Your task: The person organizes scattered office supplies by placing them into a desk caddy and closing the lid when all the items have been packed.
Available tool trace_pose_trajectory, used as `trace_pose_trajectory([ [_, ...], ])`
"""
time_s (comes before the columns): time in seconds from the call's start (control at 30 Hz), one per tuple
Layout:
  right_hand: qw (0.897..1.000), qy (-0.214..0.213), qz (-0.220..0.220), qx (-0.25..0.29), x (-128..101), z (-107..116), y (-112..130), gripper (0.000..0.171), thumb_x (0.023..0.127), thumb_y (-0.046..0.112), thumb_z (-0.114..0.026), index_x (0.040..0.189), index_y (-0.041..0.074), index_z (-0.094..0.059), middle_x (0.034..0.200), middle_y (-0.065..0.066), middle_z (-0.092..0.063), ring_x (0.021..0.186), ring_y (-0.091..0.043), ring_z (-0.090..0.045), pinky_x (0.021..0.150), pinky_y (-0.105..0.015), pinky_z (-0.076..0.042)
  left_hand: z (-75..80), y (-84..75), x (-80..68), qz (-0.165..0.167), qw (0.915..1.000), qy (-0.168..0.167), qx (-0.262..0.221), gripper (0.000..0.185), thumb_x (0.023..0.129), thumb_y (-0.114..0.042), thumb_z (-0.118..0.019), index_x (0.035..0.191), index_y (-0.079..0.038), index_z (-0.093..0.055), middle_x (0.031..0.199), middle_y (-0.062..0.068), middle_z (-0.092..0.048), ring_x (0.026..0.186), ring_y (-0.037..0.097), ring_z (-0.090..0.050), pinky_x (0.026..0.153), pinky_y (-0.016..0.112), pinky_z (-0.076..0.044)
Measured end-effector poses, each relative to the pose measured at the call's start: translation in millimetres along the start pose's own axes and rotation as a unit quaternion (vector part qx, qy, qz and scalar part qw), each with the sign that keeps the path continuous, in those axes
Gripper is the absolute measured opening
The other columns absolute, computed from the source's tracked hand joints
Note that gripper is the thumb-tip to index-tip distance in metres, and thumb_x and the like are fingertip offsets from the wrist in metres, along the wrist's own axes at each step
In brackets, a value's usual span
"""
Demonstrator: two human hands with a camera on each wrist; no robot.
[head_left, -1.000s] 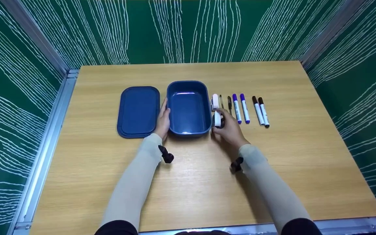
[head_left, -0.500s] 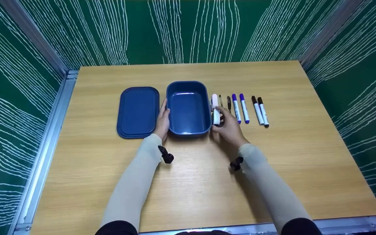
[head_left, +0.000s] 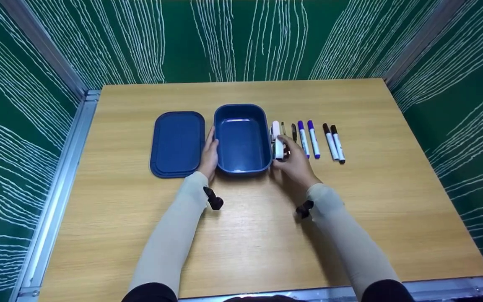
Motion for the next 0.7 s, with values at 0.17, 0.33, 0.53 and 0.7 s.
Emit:
trace_pose_trajectory([
  [0.17,1.000,0.000,-0.001,-0.003,-1.9,3.9,0.0,0.076,0.079,0.002,-0.074,0.147,0.009,-0.041,0.150,-0.014,-0.045,0.136,-0.031,-0.043,0.113,-0.045,-0.037,-0.9,-0.1,-0.5,0.002,1.0000,-0.003,0.000,0.053,0.108,-0.018,-0.030,0.158,-0.029,-0.020,0.165,-0.008,-0.012,0.153,0.018,-0.008,0.124,0.039,-0.009],
  [0.33,1.000,-0.005,-0.005,0.001,-3.0,6.0,1.5,0.076,0.079,0.003,-0.074,0.148,0.010,-0.041,0.150,-0.012,-0.045,0.130,-0.031,-0.048,0.108,-0.043,-0.042,-0.6,0.8,-0.1,0.004,1.0000,-0.001,0.004,0.052,0.108,-0.019,-0.030,0.159,-0.029,-0.019,0.166,-0.007,-0.012,0.153,0.019,-0.008,0.124,0.040,-0.009],
  [0.53,1.000,-0.010,-0.007,0.005,-3.7,7.2,4.1,0.079,0.077,0.003,-0.074,0.148,0.010,-0.041,0.148,-0.012,-0.047,0.100,-0.031,-0.055,0.084,-0.042,-0.051,-0.3,1.6,-0.2,0.002,1.0000,0.005,0.004,0.053,0.108,-0.018,-0.030,0.159,-0.027,-0.018,0.166,-0.006,-0.012,0.152,0.018,-0.008,0.124,0.039,-0.009],
  [0.7,1.000,-0.010,-0.012,0.018,-3.7,7.3,5.9,0.079,0.079,0.004,-0.075,0.149,0.011,-0.040,0.150,-0.012,-0.045,0.129,-0.030,-0.048,0.106,-0.044,-0.044,-0.2,0.7,0.1,-0.004,1.0000,0.002,0.000,0.052,0.108,-0.017,-0.030,0.159,-0.026,-0.019,0.166,-0.006,-0.013,0.152,0.018,-0.009,0.124,0.038,-0.010],
])
Point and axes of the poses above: each hand's wrist, its own x-axis towards the middle knuckle, its own z-axis out of the back of the hand, y = z × x, the point moved 5 cm from there along x, towards the middle knuckle
